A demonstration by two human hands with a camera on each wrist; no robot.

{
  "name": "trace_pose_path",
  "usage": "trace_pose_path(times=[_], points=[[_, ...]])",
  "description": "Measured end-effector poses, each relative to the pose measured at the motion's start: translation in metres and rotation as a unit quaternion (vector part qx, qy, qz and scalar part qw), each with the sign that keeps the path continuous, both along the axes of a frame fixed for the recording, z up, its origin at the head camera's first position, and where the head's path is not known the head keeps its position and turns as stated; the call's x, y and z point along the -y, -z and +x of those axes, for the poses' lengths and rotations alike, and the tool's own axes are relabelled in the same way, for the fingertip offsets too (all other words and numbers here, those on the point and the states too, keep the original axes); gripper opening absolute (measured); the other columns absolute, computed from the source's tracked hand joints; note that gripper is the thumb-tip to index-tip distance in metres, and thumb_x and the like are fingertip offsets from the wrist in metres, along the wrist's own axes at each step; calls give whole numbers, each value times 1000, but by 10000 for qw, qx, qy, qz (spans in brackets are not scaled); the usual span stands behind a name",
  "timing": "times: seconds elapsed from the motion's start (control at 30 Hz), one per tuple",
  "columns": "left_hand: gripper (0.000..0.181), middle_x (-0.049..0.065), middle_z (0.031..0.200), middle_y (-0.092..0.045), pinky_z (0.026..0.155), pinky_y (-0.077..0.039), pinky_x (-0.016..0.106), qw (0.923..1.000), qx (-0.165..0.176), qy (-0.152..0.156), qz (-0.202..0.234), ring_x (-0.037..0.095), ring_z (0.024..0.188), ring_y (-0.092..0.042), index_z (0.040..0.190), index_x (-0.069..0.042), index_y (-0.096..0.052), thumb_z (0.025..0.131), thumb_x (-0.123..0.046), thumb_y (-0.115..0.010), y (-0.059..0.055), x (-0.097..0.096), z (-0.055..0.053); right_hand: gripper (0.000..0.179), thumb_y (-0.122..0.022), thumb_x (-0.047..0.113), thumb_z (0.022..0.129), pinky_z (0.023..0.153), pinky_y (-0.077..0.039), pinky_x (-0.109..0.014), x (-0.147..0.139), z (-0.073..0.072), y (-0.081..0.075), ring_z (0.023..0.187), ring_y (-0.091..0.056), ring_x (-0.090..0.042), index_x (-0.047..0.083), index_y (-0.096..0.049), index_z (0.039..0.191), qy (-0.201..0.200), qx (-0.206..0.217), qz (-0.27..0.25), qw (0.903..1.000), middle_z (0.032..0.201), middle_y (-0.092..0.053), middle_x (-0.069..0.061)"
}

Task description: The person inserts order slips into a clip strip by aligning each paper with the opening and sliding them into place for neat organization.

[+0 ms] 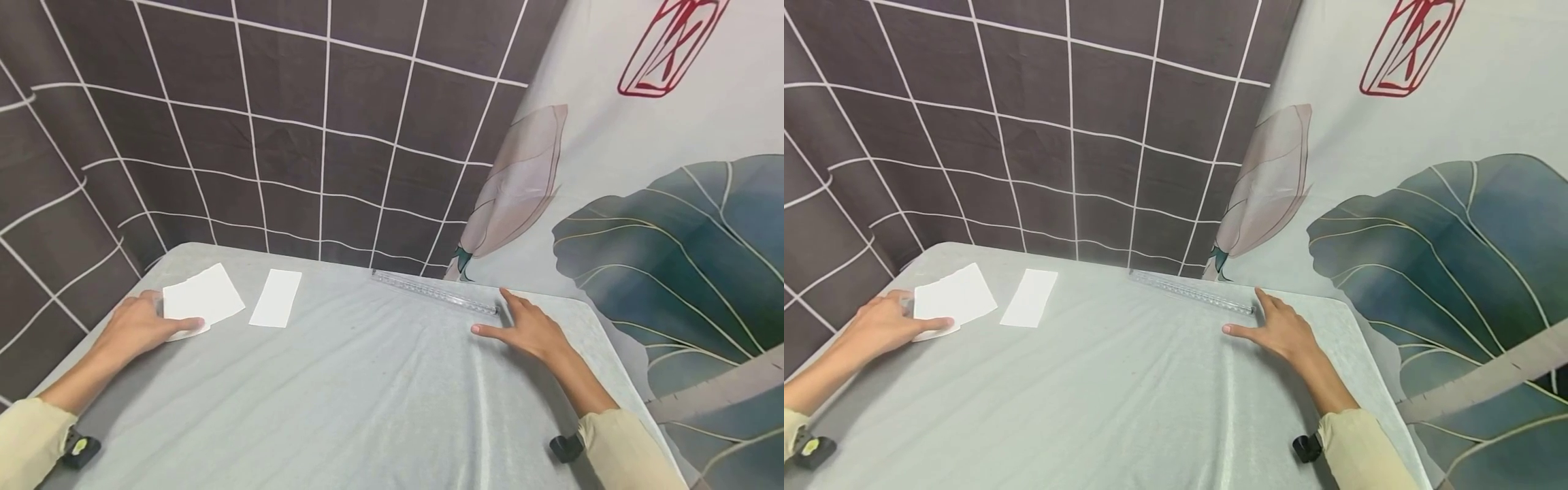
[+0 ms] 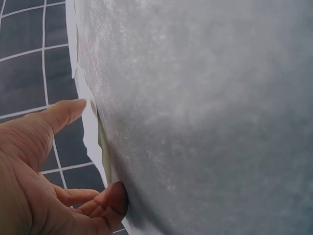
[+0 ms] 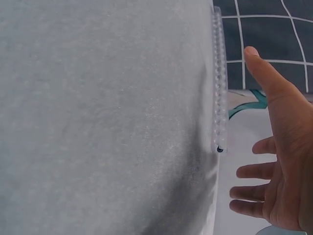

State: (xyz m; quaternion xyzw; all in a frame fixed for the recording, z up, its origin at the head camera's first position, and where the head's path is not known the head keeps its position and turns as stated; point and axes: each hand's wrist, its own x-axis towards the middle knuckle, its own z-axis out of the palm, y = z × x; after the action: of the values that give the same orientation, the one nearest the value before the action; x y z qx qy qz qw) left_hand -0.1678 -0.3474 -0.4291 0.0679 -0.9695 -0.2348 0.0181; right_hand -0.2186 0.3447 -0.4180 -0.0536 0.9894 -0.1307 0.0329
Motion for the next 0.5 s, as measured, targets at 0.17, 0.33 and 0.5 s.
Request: trace_pose_path(times=[0.17, 0.33, 0.5], points=[[104, 57, 136, -52, 92, -56, 75, 10000, 60, -23, -9, 70, 118, -56, 147, 27, -41, 89, -45, -89, 1, 3, -2, 125, -72, 85, 90, 117, -50, -81, -1, -4, 2, 155, -49, -60, 4, -31, 177, -19, 35, -82, 10000, 171, -45, -37], [92, 48, 125, -64, 81, -56, 67, 9998, 151, -143, -32, 69, 109, -59, 139, 22, -52, 87, -43, -91, -3, 8, -4, 125, -75, 81, 91, 118, -50, -80, -3, -7, 6, 153, -51, -60, 2, -31, 176, -94, -6, -198, 9998, 169, -48, -38], [99, 47, 132, -65, 84, -55, 72, 9993, 263, -259, -55, 75, 114, -56, 142, 20, -52, 82, -46, -95, 11, 29, -18, 121, -79, 75, 91, 123, -48, -78, -2, -10, 10, 152, -52, -60, -5, -37, 172, -220, -89, -318, 9992, 165, -51, -40]])
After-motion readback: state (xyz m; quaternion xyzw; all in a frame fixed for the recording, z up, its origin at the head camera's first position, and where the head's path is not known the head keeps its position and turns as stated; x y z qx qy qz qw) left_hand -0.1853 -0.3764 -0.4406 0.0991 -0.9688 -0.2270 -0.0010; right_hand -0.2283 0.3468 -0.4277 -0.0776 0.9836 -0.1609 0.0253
